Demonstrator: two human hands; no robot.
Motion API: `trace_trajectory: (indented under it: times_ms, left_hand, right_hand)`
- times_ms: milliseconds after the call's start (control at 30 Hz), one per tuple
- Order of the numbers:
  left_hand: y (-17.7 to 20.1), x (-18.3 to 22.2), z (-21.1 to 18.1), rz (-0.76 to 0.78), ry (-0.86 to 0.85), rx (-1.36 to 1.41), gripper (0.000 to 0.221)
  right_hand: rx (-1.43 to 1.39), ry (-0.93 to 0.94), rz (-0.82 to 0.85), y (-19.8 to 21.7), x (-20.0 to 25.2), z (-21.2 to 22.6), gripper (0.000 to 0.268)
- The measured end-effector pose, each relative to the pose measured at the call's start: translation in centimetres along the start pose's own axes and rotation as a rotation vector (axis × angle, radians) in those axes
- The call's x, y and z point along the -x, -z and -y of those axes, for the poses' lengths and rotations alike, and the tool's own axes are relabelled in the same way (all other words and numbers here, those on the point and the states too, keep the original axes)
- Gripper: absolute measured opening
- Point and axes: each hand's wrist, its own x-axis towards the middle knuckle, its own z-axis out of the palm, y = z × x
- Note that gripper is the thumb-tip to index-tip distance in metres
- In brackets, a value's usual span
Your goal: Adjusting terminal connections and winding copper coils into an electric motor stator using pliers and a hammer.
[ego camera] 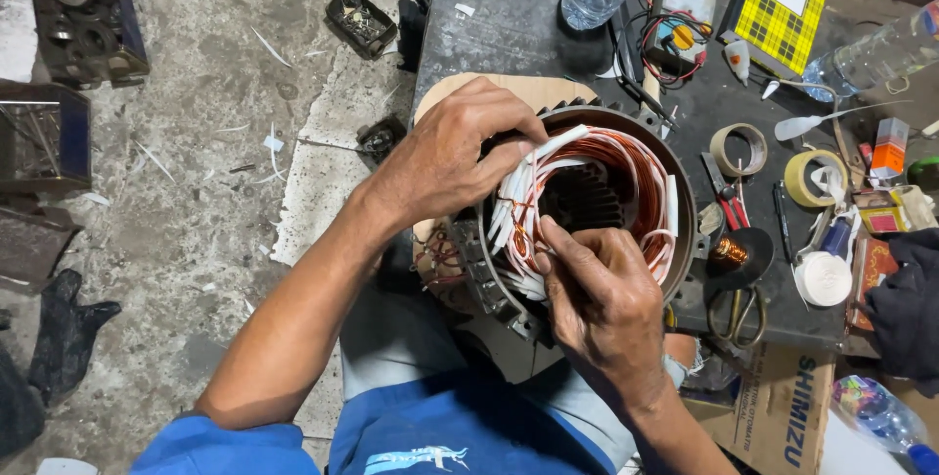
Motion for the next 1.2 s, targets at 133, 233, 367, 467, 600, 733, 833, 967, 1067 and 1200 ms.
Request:
trace_trajectory:
  times_ms: [133,233,367,467,600,733,833,967,1067,1200]
  left_hand:
    - [0.5,-0.2,-0.5,0.028,0.061,0.013,0.017]
    - [0.3,-0.1,-0.5,0.008,0.136,0.026,0.016]
    - [0.1,0.2,-0.7,-0.026,0.231,0.052,0.018]
    - [-0.1,0.1,-0.3,-0.034,0.213,0.040,0.024]
    - [0.1,0.1,0.0,0.005,0.205,0.062,0.023]
    - [0.7,0.2,-0.4,0.016,0.212,0.147,0.023]
    - [0.7,0.5,-0.5,0.011,0.156,0.140,0.017]
    - [0.7,0.6,-0.4,-0.012,0.130,0.102,0.020]
    - [0.7,0.7,-0.2,0.021,0.114,0.061,0.021]
    - [0.9,0.1,-0.4,0.031,0.143,0.019,0.023]
  right_hand:
    - [0.022,-0.026,0.024,-0.1,0.0,-0.1,0.036]
    - [0.015,-0.015,0.074,0.0,0.0,-0.4,0.039]
    - [-0.035,0.042,0.168,0.6,0.0,-0.6,0.046]
    - [-0.080,0.033,0.182,0.8,0.4,-0.9,0.056]
    - [-0.079,-0.048,0.119,1.3,0.2,-0.3,0.048]
    - [-0.131,-0.158,0.074,1.8,-0.2,0.0,0.039]
    - [-0.160,-0.209,0.033,2.1,-0.3,-0.2,0.037]
    - [-0.182,-0.280,-0.023,2.8,-1.2,-0.4,0.031]
    - [0.072,-0.084,0.052,3.7,-2.3,-0.9,0.029]
    - [0.168,0.060,0.184,4.8,-4.4,-1.6,0.034]
